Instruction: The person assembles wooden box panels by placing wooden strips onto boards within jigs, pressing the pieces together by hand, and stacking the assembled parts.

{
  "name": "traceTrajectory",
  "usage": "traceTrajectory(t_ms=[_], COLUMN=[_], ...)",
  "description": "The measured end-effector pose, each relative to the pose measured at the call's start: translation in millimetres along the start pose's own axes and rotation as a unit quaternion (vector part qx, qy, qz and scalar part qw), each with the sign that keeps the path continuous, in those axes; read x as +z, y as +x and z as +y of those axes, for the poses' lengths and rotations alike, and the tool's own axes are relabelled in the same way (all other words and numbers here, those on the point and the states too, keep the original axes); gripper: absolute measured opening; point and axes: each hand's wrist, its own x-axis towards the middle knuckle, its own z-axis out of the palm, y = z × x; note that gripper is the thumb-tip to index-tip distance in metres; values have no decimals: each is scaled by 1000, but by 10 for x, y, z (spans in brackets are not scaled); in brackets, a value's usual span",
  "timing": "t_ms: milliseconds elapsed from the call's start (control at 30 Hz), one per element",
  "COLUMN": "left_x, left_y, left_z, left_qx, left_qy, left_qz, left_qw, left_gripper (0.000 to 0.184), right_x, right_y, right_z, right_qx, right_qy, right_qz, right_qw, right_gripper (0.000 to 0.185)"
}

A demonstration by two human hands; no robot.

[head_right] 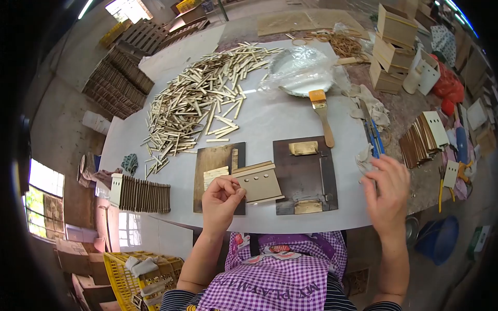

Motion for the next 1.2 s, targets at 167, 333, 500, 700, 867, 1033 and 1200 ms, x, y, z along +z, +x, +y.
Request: traceTrajectory(t_ms=[167,333,500,700,867,1033,1200], left_x=[-129,-326,-623,-1045,-1468,-2070,-2577], left_y=[-4,-4,-46,-191,-336,-356,-329], left_z=[107,288,522,1038,1757,2308,2491], left_qx=[16,35,92,128,99,68,3], left_qy=[6,16,45,119,170,239,269], left_qz=[13,34,53,106,159,202,197], left_qw=[1000,999,993,979,967,947,943], left_gripper=[22,21,20,20,23,14,12], right_x=[-237,-389,-450,-388,-236,-201,-136], right_y=[103,305,450,422,384,389,375], right_z=[353,1046,2119,2603,2849,3062,3401], right_qx=[5,68,42,192,192,171,145], right_qy=[-52,-117,-220,-159,-126,-119,-88], right_qz=[21,98,121,-41,-53,-45,5], right_qw=[998,986,967,968,972,977,985], right_gripper=[11,29,38,42,44,41,38])
